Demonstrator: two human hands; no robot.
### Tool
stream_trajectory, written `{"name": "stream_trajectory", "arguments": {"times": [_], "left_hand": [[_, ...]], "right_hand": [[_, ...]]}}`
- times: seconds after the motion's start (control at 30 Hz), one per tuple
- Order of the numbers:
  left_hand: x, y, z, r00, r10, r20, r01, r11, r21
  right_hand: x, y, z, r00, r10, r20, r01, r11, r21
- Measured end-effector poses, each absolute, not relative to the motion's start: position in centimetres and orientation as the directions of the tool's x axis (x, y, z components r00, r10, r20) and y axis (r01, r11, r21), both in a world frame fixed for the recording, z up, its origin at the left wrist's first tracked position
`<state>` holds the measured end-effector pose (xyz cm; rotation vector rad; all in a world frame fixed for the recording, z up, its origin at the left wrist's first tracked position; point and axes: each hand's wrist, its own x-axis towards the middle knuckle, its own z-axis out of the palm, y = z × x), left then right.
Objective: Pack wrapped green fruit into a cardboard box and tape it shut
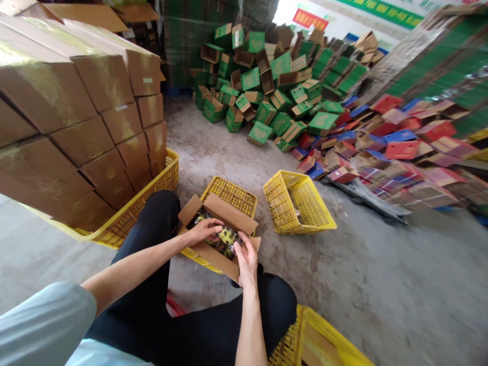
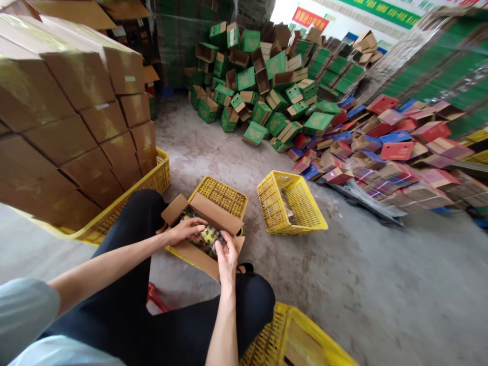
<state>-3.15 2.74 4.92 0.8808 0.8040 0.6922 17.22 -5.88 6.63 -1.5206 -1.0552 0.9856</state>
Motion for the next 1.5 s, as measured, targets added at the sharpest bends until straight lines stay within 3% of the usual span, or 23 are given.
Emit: {"name": "stream_trajectory", "arguments": {"times": [0.1, 0.23, 0.6, 0.77, 1.0, 1.13, 1.33, 1.5], "left_hand": [[-3.0, 3.0, 4.4, 0.504, 0.795, -0.338, -0.199, 0.488, 0.85], [-2.9, 3.1, 3.8, 0.494, 0.79, -0.365, -0.187, 0.506, 0.842], [-3.0, 2.9, 4.4, 0.517, 0.769, -0.377, -0.158, 0.518, 0.841], [-3.3, 2.7, 4.7, 0.592, 0.775, -0.221, -0.107, 0.347, 0.932], [-3.3, 4.0, 2.4, 0.412, 0.883, -0.226, -0.04, 0.265, 0.963], [-3.7, 4.3, 1.7, 0.401, 0.902, -0.161, 0.107, 0.128, 0.986], [-3.4, 4.3, 0.5, 0.513, 0.852, -0.108, 0.401, -0.127, 0.907], [-2.3, 4.4, -0.7, 0.657, 0.741, -0.141, 0.487, -0.274, 0.829]], "right_hand": [[17.2, -6.0, 6.8, 0.288, 0.957, -0.027, 0.155, -0.074, -0.985], [17.1, -6.0, 6.7, 0.208, 0.976, -0.063, 0.093, -0.084, -0.992], [17.8, -6.0, 6.5, 0.346, 0.937, -0.054, 0.209, -0.133, -0.969], [17.7, -6.1, 6.7, 0.398, 0.912, -0.1, 0.167, -0.179, -0.97], [18.1, -5.9, 5.8, 0.518, 0.845, -0.134, 0.101, -0.216, -0.971], [18.5, -5.9, 5.4, 0.56, 0.817, -0.136, 0.124, -0.245, -0.962], [18.4, -6.3, 5.1, 0.529, 0.838, -0.131, 0.204, -0.276, -0.939], [18.2, -6.5, 3.9, 0.475, 0.873, -0.107, 0.261, -0.256, -0.931]]}}
